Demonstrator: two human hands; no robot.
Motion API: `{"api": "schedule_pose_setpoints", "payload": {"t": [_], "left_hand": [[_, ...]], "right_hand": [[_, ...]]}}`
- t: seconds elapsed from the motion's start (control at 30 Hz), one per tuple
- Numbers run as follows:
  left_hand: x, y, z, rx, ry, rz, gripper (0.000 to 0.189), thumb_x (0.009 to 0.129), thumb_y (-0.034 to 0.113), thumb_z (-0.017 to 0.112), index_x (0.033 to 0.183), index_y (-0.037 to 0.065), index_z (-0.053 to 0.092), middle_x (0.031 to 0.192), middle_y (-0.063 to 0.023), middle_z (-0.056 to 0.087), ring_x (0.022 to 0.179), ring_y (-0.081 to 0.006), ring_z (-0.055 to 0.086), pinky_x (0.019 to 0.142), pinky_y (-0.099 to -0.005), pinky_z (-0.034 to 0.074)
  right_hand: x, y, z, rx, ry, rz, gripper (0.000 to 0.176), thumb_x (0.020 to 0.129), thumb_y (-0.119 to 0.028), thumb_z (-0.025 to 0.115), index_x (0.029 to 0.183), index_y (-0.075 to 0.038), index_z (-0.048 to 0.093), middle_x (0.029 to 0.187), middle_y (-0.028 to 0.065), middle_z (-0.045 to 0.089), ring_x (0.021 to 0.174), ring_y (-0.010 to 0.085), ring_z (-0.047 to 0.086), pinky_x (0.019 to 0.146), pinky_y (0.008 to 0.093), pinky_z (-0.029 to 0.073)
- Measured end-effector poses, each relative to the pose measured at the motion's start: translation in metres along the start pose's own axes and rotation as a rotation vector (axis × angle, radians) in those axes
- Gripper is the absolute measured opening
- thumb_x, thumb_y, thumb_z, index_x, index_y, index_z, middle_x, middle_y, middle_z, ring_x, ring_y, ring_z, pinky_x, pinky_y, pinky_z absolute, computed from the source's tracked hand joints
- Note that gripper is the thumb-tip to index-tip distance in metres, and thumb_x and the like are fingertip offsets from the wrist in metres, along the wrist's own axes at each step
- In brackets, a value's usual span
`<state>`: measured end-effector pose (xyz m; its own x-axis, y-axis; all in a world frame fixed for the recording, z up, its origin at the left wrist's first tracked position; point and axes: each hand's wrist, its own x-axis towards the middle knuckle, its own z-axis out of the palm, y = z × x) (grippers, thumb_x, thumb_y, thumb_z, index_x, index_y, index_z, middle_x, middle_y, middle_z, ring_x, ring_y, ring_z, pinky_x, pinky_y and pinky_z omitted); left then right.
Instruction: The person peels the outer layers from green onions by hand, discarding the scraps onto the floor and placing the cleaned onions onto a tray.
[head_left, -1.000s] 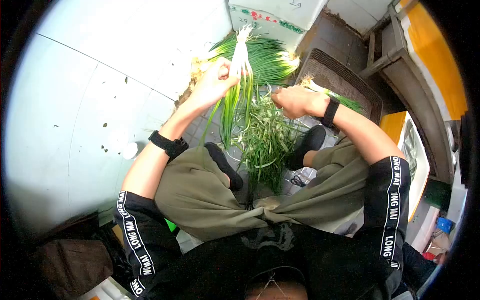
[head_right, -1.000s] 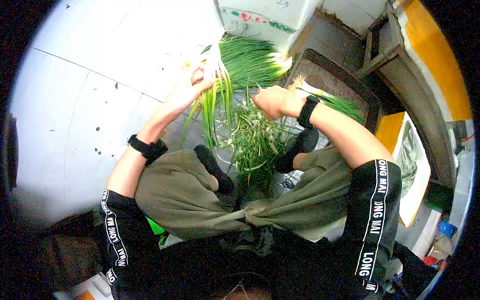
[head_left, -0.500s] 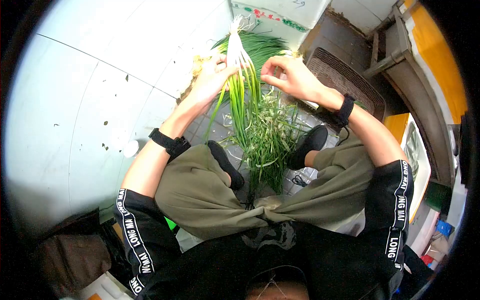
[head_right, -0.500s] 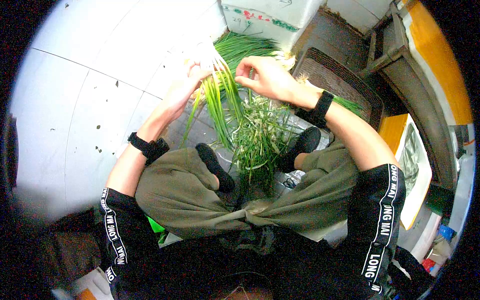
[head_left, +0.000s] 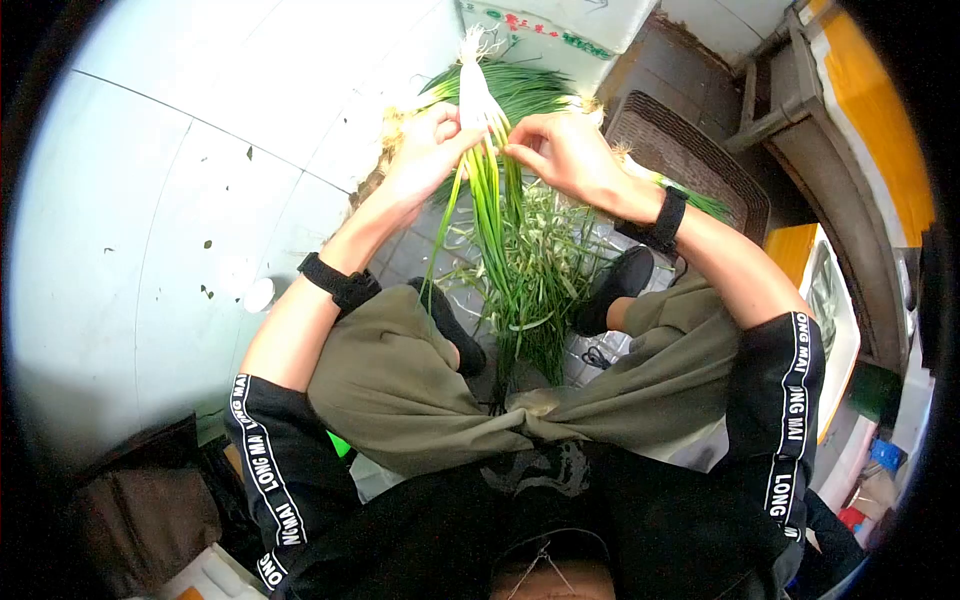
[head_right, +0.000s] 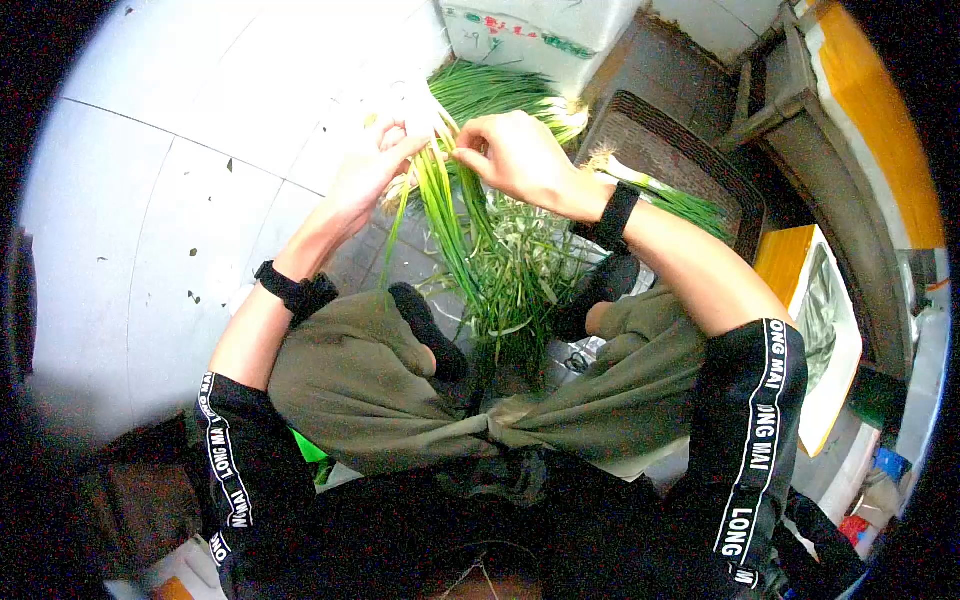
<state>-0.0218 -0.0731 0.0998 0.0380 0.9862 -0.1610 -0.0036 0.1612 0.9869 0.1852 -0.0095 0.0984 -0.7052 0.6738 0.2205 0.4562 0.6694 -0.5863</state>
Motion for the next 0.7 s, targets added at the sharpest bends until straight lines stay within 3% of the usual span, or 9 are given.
{"api": "schedule_pose_setpoints", "payload": {"t": [0.07,0.17,0.23,0.37,0.43,0.57,0.7], "left_hand": [[-0.001,-0.001,0.000,0.024,-0.016,0.004,0.024,0.097,0.018,0.062,0.113,0.002,0.054,0.100,-0.0066,0.070,0.083,-0.0091,0.064,0.065,-0.0241,0.047],[0.001,-0.005,0.000,0.042,-0.014,0.019,0.023,0.097,0.019,0.061,0.112,0.003,0.053,0.099,-0.0060,0.070,0.084,-0.0092,0.064,0.065,-0.0239,0.046],[0.004,-0.010,-0.001,0.050,-0.047,0.112,0.021,0.098,0.019,0.060,0.111,0.004,0.052,0.097,-0.0047,0.070,0.084,-0.0093,0.064,0.064,-0.0237,0.046],[0.003,-0.007,-0.001,0.060,-0.041,0.061,0.019,0.099,0.019,0.059,0.110,0.005,0.052,0.095,-0.0047,0.070,0.082,-0.0092,0.064,0.062,-0.0237,0.046],[-0.001,0.001,0.002,0.053,-0.004,-0.013,0.018,0.099,0.019,0.058,0.110,0.006,0.051,0.095,-0.0061,0.070,0.080,-0.0093,0.064,0.061,-0.0239,0.046],[0.001,-0.003,-0.002,0.046,-0.042,0.005,0.018,0.100,0.019,0.057,0.110,0.006,0.050,0.097,-0.0074,0.071,0.080,-0.0086,0.064,0.062,-0.0242,0.046],[-0.002,-0.001,0.002,0.028,-0.103,0.004,0.035,0.092,0.013,0.068,0.117,0.006,0.044,0.100,-0.0105,0.071,0.088,-0.0117,0.065,0.074,-0.0271,0.051]], "right_hand": [[0.001,-0.002,-0.001,0.002,-0.038,0.051,0.017,0.087,-0.022,0.068,0.090,-0.005,0.067,0.082,0.0117,0.070,0.080,0.0307,0.069,0.072,0.0390,0.054],[0.000,0.001,-0.002,-0.032,-0.048,-0.038,0.017,0.088,-0.019,0.068,0.092,-0.003,0.068,0.082,0.0133,0.069,0.074,0.0277,0.069,0.067,0.0372,0.054],[0.000,-0.002,-0.005,-0.266,0.000,-0.271,0.016,0.089,-0.018,0.065,0.092,-0.003,0.067,0.080,0.0129,0.067,0.074,0.0317,0.067,0.065,0.0403,0.053],[0.000,-0.008,-0.009,-0.321,-0.005,-0.303,0.014,0.090,-0.017,0.062,0.091,-0.003,0.064,0.080,0.0123,0.063,0.074,0.0338,0.064,0.064,0.0430,0.052],[0.002,-0.009,-0.011,-0.372,0.007,-0.336,0.019,0.091,-0.019,0.057,0.084,-0.002,0.056,0.082,0.0144,0.062,0.076,0.0348,0.064,0.067,0.0437,0.053],[0.004,-0.008,-0.016,-0.328,-0.024,-0.315,0.017,0.091,-0.019,0.058,0.086,-0.002,0.057,0.081,0.0143,0.061,0.076,0.0344,0.064,0.067,0.0435,0.053],[0.004,-0.006,-0.015,-0.290,-0.005,-0.412,0.015,0.090,-0.018,0.060,0.088,-0.003,0.059,0.080,0.0133,0.060,0.074,0.0336,0.064,0.066,0.0427,0.053]]}}
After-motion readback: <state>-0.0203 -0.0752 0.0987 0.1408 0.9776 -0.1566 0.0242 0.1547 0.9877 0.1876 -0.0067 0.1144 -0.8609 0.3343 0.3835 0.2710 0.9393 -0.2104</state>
